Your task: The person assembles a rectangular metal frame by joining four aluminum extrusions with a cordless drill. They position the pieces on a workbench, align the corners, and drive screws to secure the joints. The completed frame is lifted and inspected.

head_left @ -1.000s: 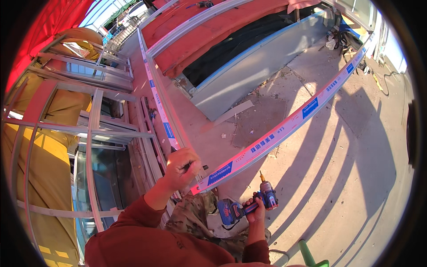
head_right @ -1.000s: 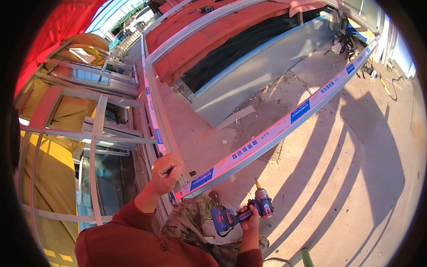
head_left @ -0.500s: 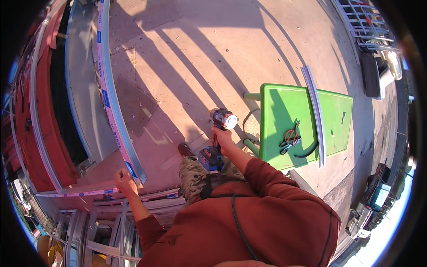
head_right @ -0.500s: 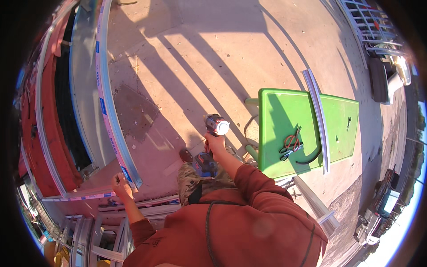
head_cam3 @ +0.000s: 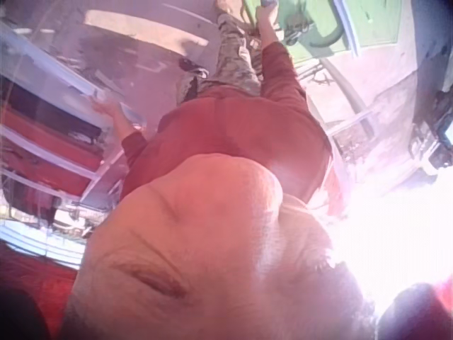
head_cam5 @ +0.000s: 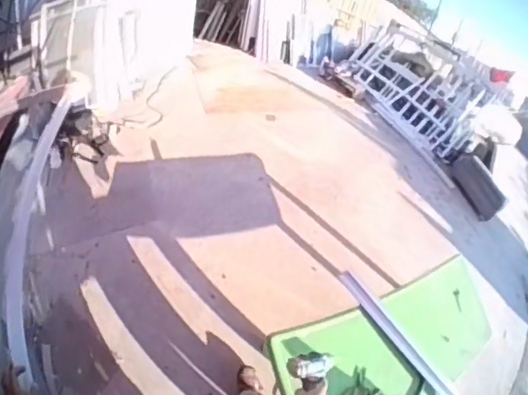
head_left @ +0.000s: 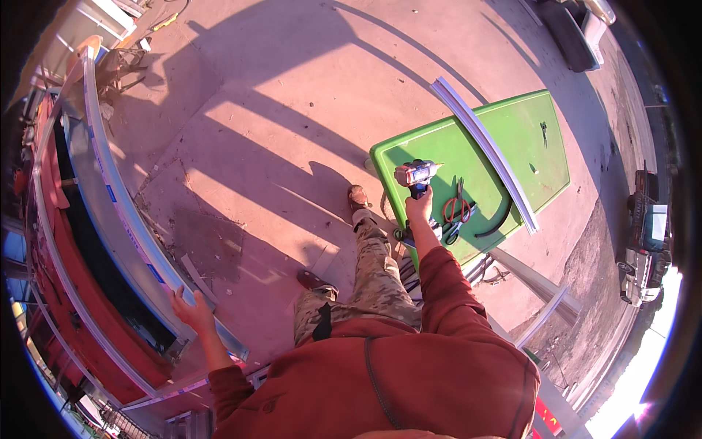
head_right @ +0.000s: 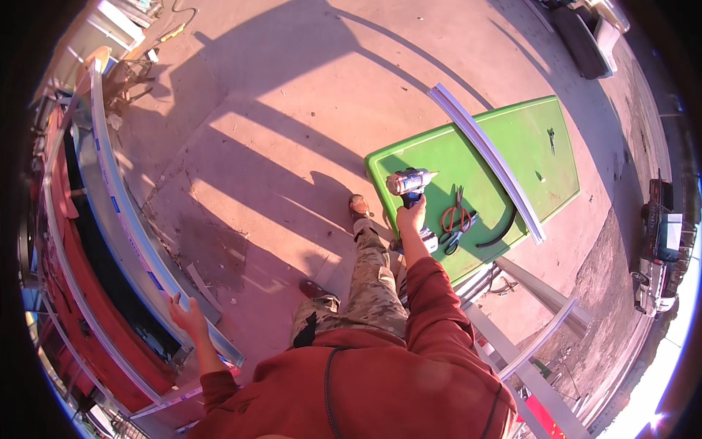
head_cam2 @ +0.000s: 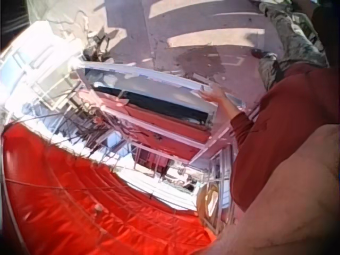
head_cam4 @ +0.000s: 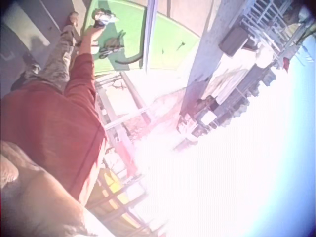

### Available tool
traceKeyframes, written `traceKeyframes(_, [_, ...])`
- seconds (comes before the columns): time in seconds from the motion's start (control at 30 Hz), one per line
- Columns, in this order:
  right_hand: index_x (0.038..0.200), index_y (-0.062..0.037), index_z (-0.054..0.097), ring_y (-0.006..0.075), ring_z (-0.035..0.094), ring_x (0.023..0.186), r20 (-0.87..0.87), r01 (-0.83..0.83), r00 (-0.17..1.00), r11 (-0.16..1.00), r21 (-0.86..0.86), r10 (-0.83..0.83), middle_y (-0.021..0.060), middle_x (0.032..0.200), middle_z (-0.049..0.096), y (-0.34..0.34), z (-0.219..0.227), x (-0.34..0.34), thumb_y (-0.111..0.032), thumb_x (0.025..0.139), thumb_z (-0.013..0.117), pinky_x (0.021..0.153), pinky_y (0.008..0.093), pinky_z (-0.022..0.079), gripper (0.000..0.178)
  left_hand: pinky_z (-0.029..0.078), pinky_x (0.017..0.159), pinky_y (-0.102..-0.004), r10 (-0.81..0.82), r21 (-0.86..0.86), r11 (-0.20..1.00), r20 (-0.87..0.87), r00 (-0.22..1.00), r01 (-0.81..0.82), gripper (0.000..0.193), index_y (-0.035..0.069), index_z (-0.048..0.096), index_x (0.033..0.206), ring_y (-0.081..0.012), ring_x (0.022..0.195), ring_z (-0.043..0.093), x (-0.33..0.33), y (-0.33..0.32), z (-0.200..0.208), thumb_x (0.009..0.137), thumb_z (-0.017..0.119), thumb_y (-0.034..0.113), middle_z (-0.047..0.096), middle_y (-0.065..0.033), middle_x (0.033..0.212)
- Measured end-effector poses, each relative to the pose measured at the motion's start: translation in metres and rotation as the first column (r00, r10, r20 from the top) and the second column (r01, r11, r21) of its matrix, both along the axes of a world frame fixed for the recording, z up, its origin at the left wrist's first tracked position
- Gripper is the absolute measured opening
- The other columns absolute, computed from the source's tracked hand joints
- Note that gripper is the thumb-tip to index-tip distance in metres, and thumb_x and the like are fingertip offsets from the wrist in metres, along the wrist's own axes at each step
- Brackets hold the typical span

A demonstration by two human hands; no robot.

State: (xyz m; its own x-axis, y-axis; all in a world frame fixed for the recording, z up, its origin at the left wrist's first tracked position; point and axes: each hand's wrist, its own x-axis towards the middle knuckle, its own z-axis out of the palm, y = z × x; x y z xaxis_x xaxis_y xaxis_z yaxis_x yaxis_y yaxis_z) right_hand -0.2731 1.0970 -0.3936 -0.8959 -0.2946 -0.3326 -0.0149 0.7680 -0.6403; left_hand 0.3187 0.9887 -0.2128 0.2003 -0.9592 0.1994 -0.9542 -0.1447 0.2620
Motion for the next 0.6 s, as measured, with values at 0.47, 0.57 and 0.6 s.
traceKeyframes(0.47, [0.108, 0.0025, 0.06, 0.0225, 0.063, 0.077, 0.479, 0.541, 0.81, 0.746, -0.389, -0.338, 0.0127, 0.101, 0.064, -0.117, -0.005, -0.19, -0.029, 0.09, 0.064, 0.069, 0.0355, 0.053, 0.037, 0.03, 0.11, -0.0441, -0.082, 0.369, 0.926, -0.018, 0.996, 0.083, 0.037, 0.004, 0.061, 0.112, -0.0363, 0.128, 0.042, -0.168, -0.085, -0.01, 0.076, 0.065, 0.014, 0.047, -0.0196, 0.135])
traceKeyframes(0.57, [0.15, -0.0012, 0.001, 0.0418, 0.04, 0.13, 0.875, 0.857, 0.426, 0.411, -0.311, -0.228, 0.0291, 0.148, 0.025, -0.184, -0.02, -0.27, -0.055, 0.086, 0.062, 0.106, 0.0545, 0.037, 0.103, 0.032, 0.108, -0.0434, -0.063, 0.489, 0.866, -0.107, 0.992, 0.108, 0.034, 0.005, 0.062, 0.109, -0.0355, 0.126, 0.044, -0.194, -0.103, -0.001, 0.076, 0.065, 0.014, 0.05, -0.0186, 0.133])
traceKeyframes(0.6, [0.151, -0.0027, -0.007, 0.0424, 0.027, 0.139, 0.913, 0.882, 0.364, 0.382, -0.275, -0.185, 0.0275, 0.154, 0.013, -0.203, -0.027, -0.288, -0.063, 0.083, 0.06, 0.112, 0.0552, 0.027, 0.113, 0.033, 0.107, -0.043, -0.025, 0.524, 0.846, -0.142, 0.99, 0.096, 0.033, 0.005, 0.062, 0.108, -0.0352, 0.125, 0.045, -0.197, -0.102, 0.002, 0.076, 0.065, 0.014, 0.051, -0.0181, 0.131])
